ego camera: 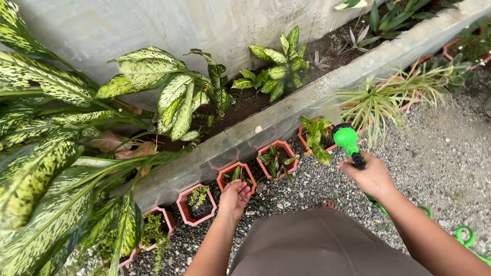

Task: The person waters various potted plants and garden beds using a hose spray nozzle.

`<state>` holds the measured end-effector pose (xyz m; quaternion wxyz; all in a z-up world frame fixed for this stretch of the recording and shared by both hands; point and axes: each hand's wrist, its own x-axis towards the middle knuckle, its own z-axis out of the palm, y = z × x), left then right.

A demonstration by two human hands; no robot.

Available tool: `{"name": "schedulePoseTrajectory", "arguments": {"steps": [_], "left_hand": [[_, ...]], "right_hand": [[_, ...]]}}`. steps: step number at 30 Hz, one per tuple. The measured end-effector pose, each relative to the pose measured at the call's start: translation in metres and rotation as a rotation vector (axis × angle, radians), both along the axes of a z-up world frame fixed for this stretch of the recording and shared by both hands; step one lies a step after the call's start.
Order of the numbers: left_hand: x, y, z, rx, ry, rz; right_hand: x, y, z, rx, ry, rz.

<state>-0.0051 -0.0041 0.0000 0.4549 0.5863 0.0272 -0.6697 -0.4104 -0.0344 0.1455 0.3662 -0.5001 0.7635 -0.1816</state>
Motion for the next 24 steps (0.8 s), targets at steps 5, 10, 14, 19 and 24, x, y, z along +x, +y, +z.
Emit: {"name": "schedulePoseTrajectory", "arguments": {"steps": [5,10,14,19,24], "left_hand": [[-0.04,-0.005,0.01,-0.03,-0.019,0.09],[-0.101,0.004,0.025,0.011,0.001,0.186],[-0.143,0.018,0.029,0.021,0.018,0.276],[-0.186,0.039,0.025,0.021,0.02,0.377],[-0.221,0.062,0.024,0.046,0.016,0.478]], "right_hand": [[-0.018,-0.039,0.003,0.065,0.023,0.107],[-0.03,-0.061,-0.007,0.094,-0.099,0.31],[-0.046,-0.075,-0.016,0.08,-0.197,0.409],[-0.064,-0.088,-0.02,0.111,-0.33,0.492],[-0.071,-0.096,-0.021,0.263,-0.489,0.457]]}}
